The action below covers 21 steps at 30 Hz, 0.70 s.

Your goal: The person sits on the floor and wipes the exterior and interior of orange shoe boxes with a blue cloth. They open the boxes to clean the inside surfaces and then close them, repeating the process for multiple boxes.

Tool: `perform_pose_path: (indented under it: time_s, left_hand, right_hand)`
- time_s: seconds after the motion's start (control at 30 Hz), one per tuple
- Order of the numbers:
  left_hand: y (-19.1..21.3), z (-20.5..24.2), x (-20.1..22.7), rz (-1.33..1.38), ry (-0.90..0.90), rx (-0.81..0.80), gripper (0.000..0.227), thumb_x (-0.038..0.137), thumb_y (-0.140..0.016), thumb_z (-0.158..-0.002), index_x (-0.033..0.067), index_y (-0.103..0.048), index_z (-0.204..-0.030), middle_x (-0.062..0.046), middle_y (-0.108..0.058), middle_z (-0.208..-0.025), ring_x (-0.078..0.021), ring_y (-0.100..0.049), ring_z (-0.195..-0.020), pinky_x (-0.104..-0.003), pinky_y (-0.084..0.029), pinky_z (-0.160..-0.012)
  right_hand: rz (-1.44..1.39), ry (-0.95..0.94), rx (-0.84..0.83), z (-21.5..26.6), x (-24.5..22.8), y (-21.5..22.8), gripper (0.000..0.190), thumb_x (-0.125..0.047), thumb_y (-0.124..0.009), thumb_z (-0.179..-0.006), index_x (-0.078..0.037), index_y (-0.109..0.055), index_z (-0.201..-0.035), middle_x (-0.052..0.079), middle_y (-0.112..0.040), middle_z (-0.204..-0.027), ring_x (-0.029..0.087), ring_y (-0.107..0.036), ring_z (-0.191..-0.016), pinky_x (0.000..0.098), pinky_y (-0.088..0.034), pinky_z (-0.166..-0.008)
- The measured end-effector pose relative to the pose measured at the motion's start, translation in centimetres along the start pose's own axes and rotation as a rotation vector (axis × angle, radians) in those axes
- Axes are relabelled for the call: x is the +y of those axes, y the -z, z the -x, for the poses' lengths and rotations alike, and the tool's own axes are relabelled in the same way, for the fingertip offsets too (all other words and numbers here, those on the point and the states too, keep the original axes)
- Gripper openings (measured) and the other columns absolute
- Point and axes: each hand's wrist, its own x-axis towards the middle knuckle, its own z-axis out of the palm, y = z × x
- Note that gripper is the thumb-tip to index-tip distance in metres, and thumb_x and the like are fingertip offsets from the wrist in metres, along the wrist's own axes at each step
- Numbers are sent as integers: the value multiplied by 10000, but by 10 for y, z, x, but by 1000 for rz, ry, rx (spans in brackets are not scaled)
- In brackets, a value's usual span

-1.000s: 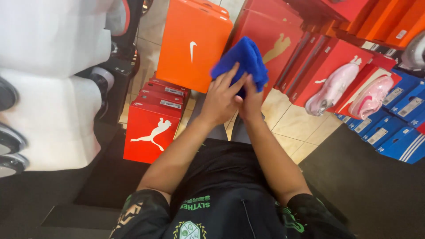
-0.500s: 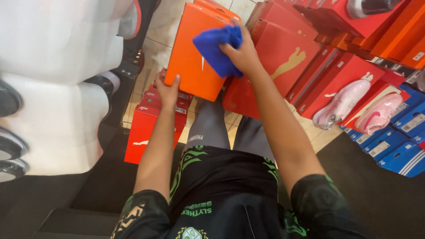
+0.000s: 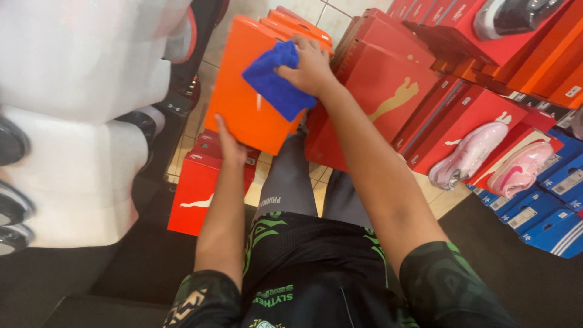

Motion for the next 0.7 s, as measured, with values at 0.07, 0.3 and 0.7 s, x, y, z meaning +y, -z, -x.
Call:
perform_pose_path:
  time_s: [0.07, 0.3, 0.7]
  left_hand:
    - [-11, 31, 22, -35, -52, -10, 822, 646, -507, -841, 188, -453, -1522, -92, -551, -1531, -336, -549, -1387, -548, -512, -1087]
    - [-33, 163, 13, -120, -184, -27, 736, 577, -456, -926, 131, -448, -1512, -69, -547, -1522, -255, -533, -1402, -413, -501, -1120]
    - [-101, 200, -165, -653, -434, 53, 1072, 561, -591, -1034, -151, 7, -1567, -404, 3, -1625, -484, 17, -1544, -494, 71, -1275]
  right_hand:
    - [-34, 98, 67, 20, -29, 26, 511, -516, -631, -873, -138, -637, -1217, 103, -500, -1426, 407, -414, -1299, 624, -274, -1026]
    - [-103, 266, 134, 153, -70, 132, 361, -438, -566, -901, -112, -645, -1034, 84, -526, -1400, 374, -443, -1293, 590, -288, -1062]
    - [-454, -238, 224, 214, 175, 135, 489, -313, -890, -837, -160, -616, -1213, 119, -639, -1120, 285, -632, -1077, 429, -475, -890]
